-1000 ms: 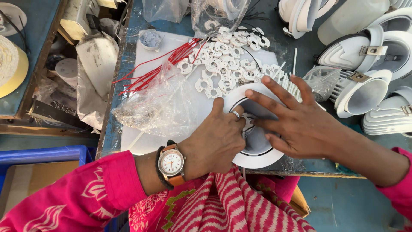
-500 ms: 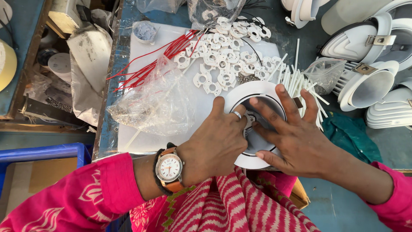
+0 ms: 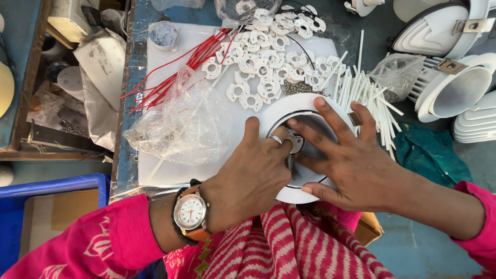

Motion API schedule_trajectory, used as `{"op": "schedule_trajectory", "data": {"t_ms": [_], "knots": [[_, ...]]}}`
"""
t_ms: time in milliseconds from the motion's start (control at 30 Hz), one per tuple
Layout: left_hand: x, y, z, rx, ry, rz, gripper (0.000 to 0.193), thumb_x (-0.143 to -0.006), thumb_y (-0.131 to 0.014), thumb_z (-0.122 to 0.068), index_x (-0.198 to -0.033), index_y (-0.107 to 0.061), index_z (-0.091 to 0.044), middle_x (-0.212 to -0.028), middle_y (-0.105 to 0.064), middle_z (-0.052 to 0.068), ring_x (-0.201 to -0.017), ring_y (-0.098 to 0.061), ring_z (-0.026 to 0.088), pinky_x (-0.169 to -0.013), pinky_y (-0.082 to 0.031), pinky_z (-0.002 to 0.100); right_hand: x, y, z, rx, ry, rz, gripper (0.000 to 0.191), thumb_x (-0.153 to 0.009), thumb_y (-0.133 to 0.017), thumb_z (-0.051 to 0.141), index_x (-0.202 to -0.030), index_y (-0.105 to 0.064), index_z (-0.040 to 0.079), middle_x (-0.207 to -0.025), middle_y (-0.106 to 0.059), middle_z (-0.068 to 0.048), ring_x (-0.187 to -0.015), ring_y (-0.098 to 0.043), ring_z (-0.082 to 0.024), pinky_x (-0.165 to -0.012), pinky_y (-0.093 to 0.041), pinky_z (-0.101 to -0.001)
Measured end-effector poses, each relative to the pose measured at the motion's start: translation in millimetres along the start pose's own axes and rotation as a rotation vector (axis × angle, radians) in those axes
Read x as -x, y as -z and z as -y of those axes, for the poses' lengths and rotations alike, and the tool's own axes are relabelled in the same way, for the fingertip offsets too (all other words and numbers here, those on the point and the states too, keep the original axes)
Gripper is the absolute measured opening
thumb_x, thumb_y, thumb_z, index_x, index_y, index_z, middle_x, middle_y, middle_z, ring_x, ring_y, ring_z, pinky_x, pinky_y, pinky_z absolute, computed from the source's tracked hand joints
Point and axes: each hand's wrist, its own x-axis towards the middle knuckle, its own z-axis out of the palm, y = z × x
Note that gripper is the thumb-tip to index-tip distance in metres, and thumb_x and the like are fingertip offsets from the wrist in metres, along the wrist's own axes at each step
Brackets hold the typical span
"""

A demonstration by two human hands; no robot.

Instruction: The person assembles recessed LED light fixtures by hand, connecting red and black wires to the LED module, inserting the module into the housing, and securing it with a screwdriver. The person places completed units into a blue crate and repeats the process with additional components.

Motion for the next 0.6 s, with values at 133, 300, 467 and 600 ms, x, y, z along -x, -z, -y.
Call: {"op": "schedule_trajectory", "data": {"t_ms": [133, 300, 467, 600], "knots": [[-6.5, 2.8, -3.8, -0.010, 0.014, 0.017, 0.015, -0.071, -0.069, -0.023, -0.073, -0.078, -0.012, -0.092, -0.064, 0.005, -0.108, -0.054, 0.024, -0.086, -0.034, 0.055, 3.0, -1.1, -2.0, -0.014, -0.013, 0.001, 0.056, -0.090, -0.045, 0.061, -0.113, -0.076, 0.020, -0.159, -0.034, -0.013, -0.153, -0.010, -0.038, -0.105, -0.012, -0.0743], [-1.1, 6.8, -7.6, 0.061, 0.000, 0.043, 0.015, -0.072, -0.070, -0.024, -0.073, -0.077, -0.010, -0.092, -0.067, 0.005, -0.111, -0.056, 0.026, -0.095, -0.034, 0.058, 23.4, 10.1, -0.3, -0.006, 0.003, -0.167, 0.036, -0.088, -0.061, 0.048, -0.106, -0.076, 0.021, -0.157, -0.045, -0.011, -0.151, -0.027, -0.035, -0.111, -0.024, -0.0640], [11.7, 5.8, -9.6, 0.103, -0.067, -0.103, 0.054, -0.070, -0.075, -0.055, -0.076, -0.076, -0.002, -0.094, -0.069, 0.012, -0.123, -0.053, 0.037, -0.112, -0.016, 0.076, 69.5, 22.2, -22.1, -0.205, -0.363, -0.508, 0.016, -0.091, -0.077, 0.010, -0.107, -0.076, 0.011, -0.121, -0.069, -0.006, -0.118, -0.066, -0.025, -0.096, -0.053, -0.0355], [13.1, 18.5, -16.5, 0.242, -0.130, -0.455, 0.055, -0.079, -0.075, -0.055, -0.100, -0.075, -0.005, -0.107, -0.070, 0.010, -0.126, -0.054, 0.034, -0.114, -0.011, 0.075, 92.4, -5.5, -65.2, -0.350, -0.750, -0.669, 0.017, -0.088, -0.081, 0.009, -0.103, -0.075, 0.004, -0.095, -0.072, -0.009, -0.077, -0.073, -0.021, -0.068, -0.056, -0.0321]]}}
